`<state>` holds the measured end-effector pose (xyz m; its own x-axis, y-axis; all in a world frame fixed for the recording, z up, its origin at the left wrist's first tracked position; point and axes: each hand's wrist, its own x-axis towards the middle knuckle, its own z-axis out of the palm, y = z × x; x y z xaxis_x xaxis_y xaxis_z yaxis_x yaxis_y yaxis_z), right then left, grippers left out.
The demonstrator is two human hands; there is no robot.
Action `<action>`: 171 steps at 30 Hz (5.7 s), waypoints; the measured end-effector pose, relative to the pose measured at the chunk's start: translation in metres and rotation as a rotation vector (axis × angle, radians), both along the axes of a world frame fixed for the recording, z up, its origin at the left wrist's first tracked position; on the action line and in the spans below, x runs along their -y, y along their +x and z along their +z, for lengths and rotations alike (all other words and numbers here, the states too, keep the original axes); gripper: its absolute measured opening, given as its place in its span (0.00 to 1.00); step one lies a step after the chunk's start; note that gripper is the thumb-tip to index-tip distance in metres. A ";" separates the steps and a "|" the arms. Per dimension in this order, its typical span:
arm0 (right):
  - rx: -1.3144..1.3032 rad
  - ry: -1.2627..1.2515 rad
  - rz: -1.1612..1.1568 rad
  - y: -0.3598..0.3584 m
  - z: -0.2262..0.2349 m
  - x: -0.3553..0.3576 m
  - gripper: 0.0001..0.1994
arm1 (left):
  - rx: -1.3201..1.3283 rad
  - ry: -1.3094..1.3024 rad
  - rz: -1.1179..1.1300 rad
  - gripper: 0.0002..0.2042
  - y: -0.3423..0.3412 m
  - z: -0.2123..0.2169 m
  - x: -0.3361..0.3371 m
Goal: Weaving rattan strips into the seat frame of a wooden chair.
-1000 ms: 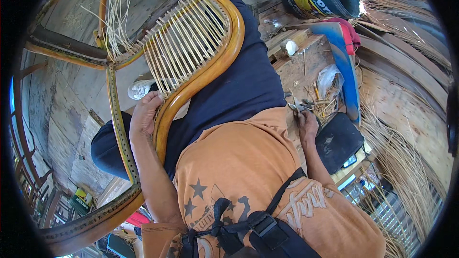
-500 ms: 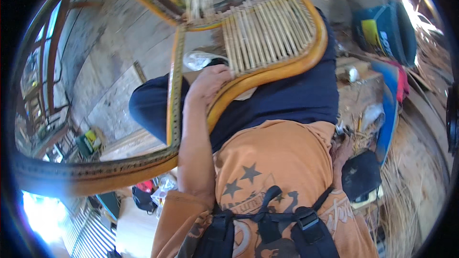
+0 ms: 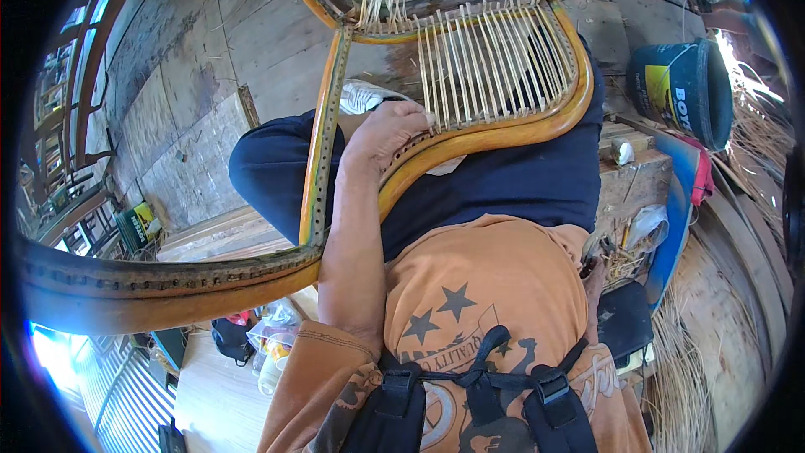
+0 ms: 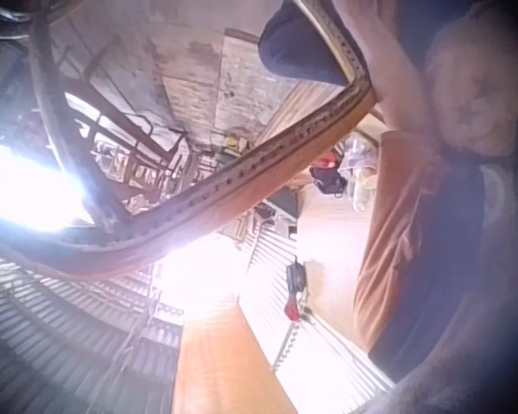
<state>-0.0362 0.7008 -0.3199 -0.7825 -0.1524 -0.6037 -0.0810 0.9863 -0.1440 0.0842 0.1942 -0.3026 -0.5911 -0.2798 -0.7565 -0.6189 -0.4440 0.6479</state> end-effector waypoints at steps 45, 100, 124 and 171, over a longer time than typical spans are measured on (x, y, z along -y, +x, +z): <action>0.240 -0.693 0.373 -0.033 0.083 0.420 0.26 | -0.545 0.579 1.086 0.08 -0.082 0.016 0.006; -0.548 -0.070 0.246 -0.165 0.000 0.147 0.06 | -0.041 0.071 0.468 0.10 -0.011 0.031 0.008; -0.033 -1.011 0.357 -0.123 0.080 0.318 0.07 | -0.122 0.007 0.387 0.12 -0.019 0.044 0.016; 0.190 -0.995 0.656 -0.061 0.046 0.398 0.06 | -0.113 -0.033 0.380 0.11 -0.019 0.033 0.011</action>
